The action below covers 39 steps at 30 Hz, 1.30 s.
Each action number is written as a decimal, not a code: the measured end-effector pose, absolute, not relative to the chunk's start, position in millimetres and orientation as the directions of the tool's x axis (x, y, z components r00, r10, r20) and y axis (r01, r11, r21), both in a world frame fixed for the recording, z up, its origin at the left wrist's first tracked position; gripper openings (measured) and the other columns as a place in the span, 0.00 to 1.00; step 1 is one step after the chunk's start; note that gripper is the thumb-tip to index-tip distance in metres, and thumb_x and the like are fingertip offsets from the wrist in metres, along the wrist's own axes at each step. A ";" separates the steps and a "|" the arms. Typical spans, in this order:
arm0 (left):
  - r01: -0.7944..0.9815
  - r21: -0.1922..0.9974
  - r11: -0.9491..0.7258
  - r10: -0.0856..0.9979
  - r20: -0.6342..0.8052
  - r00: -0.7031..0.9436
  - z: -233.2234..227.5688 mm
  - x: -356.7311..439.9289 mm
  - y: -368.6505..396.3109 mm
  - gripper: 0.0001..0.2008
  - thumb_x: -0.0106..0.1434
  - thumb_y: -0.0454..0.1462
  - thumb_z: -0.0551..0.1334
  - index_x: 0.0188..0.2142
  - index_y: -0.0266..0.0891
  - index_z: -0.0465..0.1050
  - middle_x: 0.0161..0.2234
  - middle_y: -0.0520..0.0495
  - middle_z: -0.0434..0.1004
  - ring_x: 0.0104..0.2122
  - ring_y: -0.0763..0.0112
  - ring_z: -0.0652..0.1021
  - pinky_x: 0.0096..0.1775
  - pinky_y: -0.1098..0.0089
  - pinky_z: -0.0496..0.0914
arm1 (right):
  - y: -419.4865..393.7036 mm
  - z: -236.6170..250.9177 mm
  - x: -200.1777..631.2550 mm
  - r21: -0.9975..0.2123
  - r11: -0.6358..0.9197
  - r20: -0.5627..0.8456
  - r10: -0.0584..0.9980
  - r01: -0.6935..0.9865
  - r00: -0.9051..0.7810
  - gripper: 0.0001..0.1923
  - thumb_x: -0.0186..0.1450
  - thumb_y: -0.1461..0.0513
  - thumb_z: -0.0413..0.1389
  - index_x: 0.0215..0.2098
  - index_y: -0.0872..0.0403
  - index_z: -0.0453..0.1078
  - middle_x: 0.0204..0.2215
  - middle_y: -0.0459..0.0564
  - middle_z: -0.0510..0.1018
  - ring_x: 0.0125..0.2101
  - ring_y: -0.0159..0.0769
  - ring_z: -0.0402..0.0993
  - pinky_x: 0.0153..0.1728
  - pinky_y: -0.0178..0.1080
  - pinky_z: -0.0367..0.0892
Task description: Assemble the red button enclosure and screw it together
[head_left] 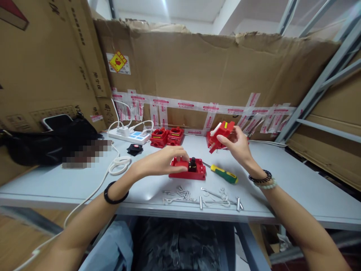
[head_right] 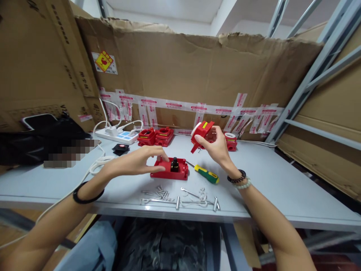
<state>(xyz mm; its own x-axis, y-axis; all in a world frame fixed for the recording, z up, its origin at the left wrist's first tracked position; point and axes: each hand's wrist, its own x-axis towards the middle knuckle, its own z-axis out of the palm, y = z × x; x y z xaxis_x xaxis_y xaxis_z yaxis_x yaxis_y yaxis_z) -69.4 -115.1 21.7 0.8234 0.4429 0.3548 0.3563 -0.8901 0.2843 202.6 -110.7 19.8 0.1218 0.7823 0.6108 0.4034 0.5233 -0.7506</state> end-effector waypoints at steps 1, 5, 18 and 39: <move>0.356 0.284 -0.890 0.449 0.414 0.792 20.6 -68.2 -113.9 0.14 0.62 0.41 0.60 0.47 0.40 0.69 0.43 0.45 0.74 0.42 0.66 0.75 0.42 0.67 0.70 | -111.7 19.3 199.3 -0.792 0.532 0.577 0.813 0.300 0.082 0.23 0.54 0.50 0.62 0.42 0.52 0.63 0.40 0.52 0.75 0.40 0.41 0.73 0.41 0.48 0.70; 0.335 0.330 -0.882 0.469 0.572 0.672 18.8 -60.5 -112.9 0.28 0.61 0.45 0.61 0.58 0.43 0.56 0.56 0.41 0.64 0.52 0.62 0.69 0.51 0.62 0.67 | -119.8 14.9 182.7 -0.815 0.574 0.570 0.819 0.086 -0.061 0.18 0.58 0.54 0.60 0.43 0.51 0.63 0.42 0.51 0.75 0.44 0.40 0.73 0.47 0.47 0.68; 0.919 0.081 -0.385 0.923 0.047 0.383 9.2 -155.8 -20.0 0.14 0.52 0.41 0.62 0.37 0.37 0.75 0.34 0.44 0.79 0.34 0.62 0.78 0.33 0.71 0.67 | -102.9 4.3 198.4 -0.649 0.469 0.636 0.767 0.599 0.087 0.36 0.48 0.51 0.66 0.48 0.50 0.54 0.41 0.53 0.72 0.40 0.44 0.75 0.41 0.47 0.72; 0.940 0.191 -0.281 0.956 0.139 0.258 7.3 -185.4 -0.1 0.11 0.50 0.42 0.63 0.29 0.37 0.78 0.27 0.47 0.80 0.30 0.65 0.77 0.31 0.73 0.65 | -99.5 1.9 208.5 -0.464 0.199 0.448 0.893 0.864 0.035 0.33 0.47 0.45 0.62 0.41 0.52 0.54 0.32 0.52 0.77 0.33 0.47 0.76 0.31 0.43 0.66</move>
<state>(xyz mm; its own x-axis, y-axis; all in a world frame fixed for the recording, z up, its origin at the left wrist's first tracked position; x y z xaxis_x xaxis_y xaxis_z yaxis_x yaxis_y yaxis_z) -185.4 -0.1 7.3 0.2578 0.9562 0.1385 0.9405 -0.2812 0.1909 208.5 -99.5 1.9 0.0348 0.8935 0.4478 0.8635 0.1987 -0.4636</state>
